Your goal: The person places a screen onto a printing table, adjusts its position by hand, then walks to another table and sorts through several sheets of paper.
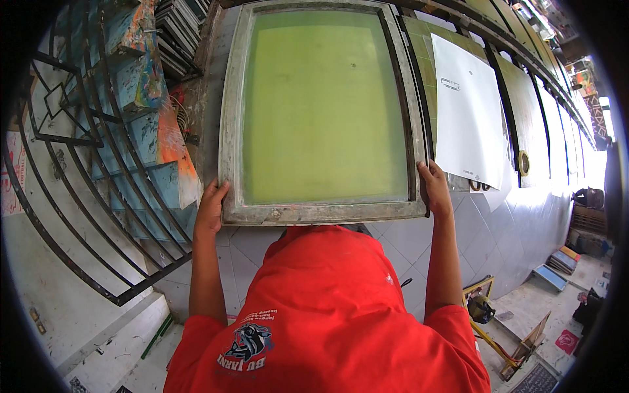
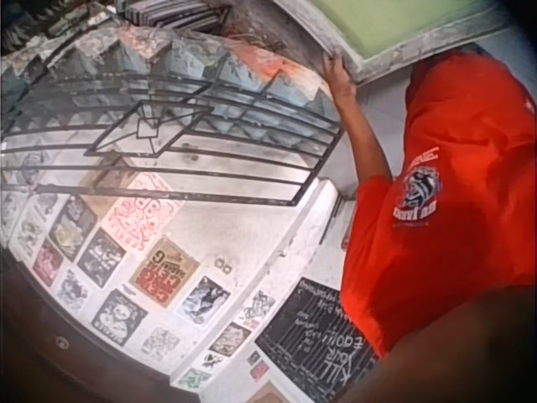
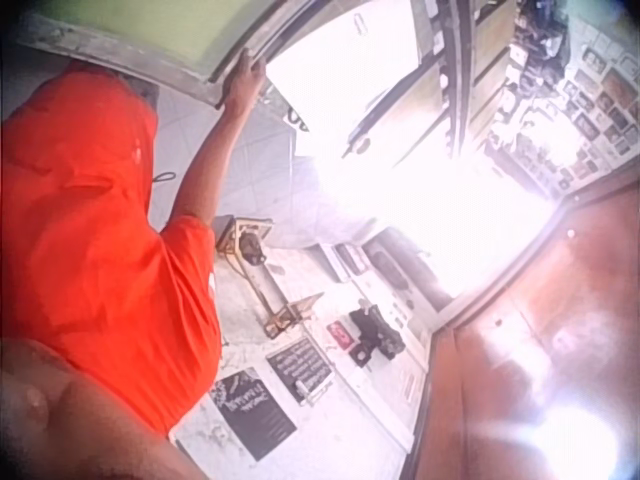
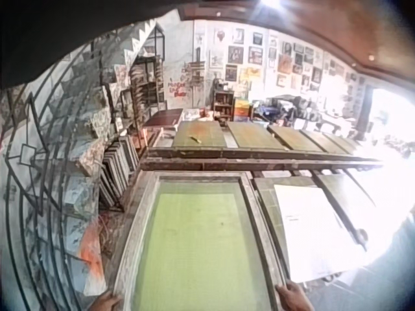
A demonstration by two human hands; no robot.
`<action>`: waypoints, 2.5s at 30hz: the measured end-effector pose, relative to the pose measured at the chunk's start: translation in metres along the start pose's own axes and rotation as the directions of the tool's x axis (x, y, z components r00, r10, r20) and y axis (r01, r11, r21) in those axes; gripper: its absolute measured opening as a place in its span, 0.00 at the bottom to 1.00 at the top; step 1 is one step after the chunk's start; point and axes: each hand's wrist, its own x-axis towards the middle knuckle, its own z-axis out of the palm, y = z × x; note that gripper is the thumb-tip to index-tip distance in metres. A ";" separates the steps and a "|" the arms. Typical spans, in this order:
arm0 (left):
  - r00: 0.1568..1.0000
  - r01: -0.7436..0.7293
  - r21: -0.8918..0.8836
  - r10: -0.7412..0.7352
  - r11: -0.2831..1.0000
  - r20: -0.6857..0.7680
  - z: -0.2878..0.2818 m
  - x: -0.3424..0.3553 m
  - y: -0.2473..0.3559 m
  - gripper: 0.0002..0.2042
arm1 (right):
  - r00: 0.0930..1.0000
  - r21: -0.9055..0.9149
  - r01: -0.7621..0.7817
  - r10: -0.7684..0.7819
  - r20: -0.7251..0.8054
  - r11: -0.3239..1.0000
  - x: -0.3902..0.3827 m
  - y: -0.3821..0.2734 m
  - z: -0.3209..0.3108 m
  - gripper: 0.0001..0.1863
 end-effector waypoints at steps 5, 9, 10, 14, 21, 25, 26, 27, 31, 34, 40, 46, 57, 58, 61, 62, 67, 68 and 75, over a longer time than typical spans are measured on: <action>1.000 0.002 0.006 -0.001 1.000 -0.011 0.001 -0.001 -0.001 0.21 | 0.999 0.050 -0.004 0.006 -0.037 0.999 -0.002 0.002 0.004 0.27; 1.000 -0.013 0.015 0.013 1.000 0.007 -0.004 0.001 -0.006 0.21 | 1.000 0.051 -0.010 0.011 -0.007 0.999 -0.006 0.004 0.003 0.26; 1.000 -0.015 0.023 0.015 1.000 0.004 -0.004 0.000 -0.006 0.21 | 1.000 0.056 -0.007 0.007 -0.007 0.998 -0.007 0.002 0.005 0.26; 1.000 0.021 -0.006 -0.021 1.000 -0.012 -0.003 0.000 -0.007 0.21 | 1.000 0.000 -0.012 0.012 -0.010 1.000 -0.010 -0.006 0.005 0.26; 1.000 -0.002 0.054 0.003 0.999 -0.023 0.000 -0.004 -0.003 0.21 | 1.000 0.027 0.000 0.000 -0.017 1.000 -0.010 -0.004 0.007 0.28; 1.000 0.011 0.029 -0.011 1.000 -0.008 0.001 -0.003 -0.001 0.21 | 0.998 -0.035 -0.025 0.024 -0.051 0.999 -0.009 -0.003 0.005 0.26; 1.000 0.010 0.020 -0.010 1.000 -0.004 0.000 -0.003 -0.001 0.21 | 0.999 -0.039 -0.028 0.026 -0.043 0.999 -0.011 -0.008 0.008 0.25; 1.000 0.009 0.012 -0.009 1.000 0.000 -0.001 -0.003 -0.004 0.21 | 0.999 -0.038 -0.038 0.036 -0.040 0.999 -0.012 -0.012 0.009 0.25; 1.000 -0.015 0.010 0.015 1.000 -0.007 -0.003 -0.001 -0.009 0.21 | 0.997 -0.002 -0.053 0.053 -0.047 0.999 -0.015 -0.013 0.009 0.23; 1.000 -0.020 -0.022 0.021 1.000 0.020 -0.004 -0.001 -0.009 0.21 | 0.995 0.005 -0.083 0.083 -0.053 0.997 -0.017 -0.016 0.010 0.22; 1.000 -0.010 0.003 0.010 1.000 0.012 -0.001 -0.003 -0.007 0.20 | 0.998 -0.027 -0.046 0.045 -0.047 0.999 -0.015 -0.015 0.008 0.20; 1.000 -0.026 0.021 0.026 0.999 0.003 -0.002 -0.003 -0.008 0.18 | 0.997 -0.054 -0.059 0.056 -0.052 0.997 -0.016 -0.021 0.008 0.19; 0.999 -0.028 -0.017 0.028 0.999 0.028 0.003 -0.010 -0.003 0.18 | 0.999 -0.090 -0.004 0.000 -0.046 0.996 -0.011 -0.015 0.006 0.22; 0.999 -0.034 -0.028 0.034 0.999 0.016 0.006 -0.012 -0.001 0.16 | 0.999 -0.067 0.000 -0.003 -0.047 0.998 -0.009 -0.012 0.005 0.22; 0.999 -0.036 -0.031 0.037 0.999 0.033 0.002 -0.010 -0.004 0.16 | 0.997 -0.085 0.000 -0.007 -0.083 0.996 -0.008 -0.009 0.004 0.22; 0.998 -0.045 -0.036 0.046 0.998 0.035 0.001 -0.009 -0.006 0.16 | 0.998 -0.103 -0.011 0.004 -0.069 0.995 -0.008 -0.011 0.004 0.22; 0.997 -0.067 -0.029 0.068 0.997 0.036 -0.002 -0.008 -0.011 0.16 | 0.998 -0.138 -0.022 0.013 -0.068 0.990 -0.010 -0.018 0.006 0.23; 0.997 -0.067 -0.016 0.068 0.998 0.034 -0.001 -0.009 -0.010 0.17 | 0.997 -0.165 -0.021 0.008 -0.077 0.986 -0.011 -0.020 0.007 0.23; 0.998 -0.056 -0.014 0.056 0.998 -0.022 -0.013 0.000 -0.022 0.19 | 0.999 -0.108 -0.030 0.026 -0.043 0.994 -0.016 -0.023 0.007 0.21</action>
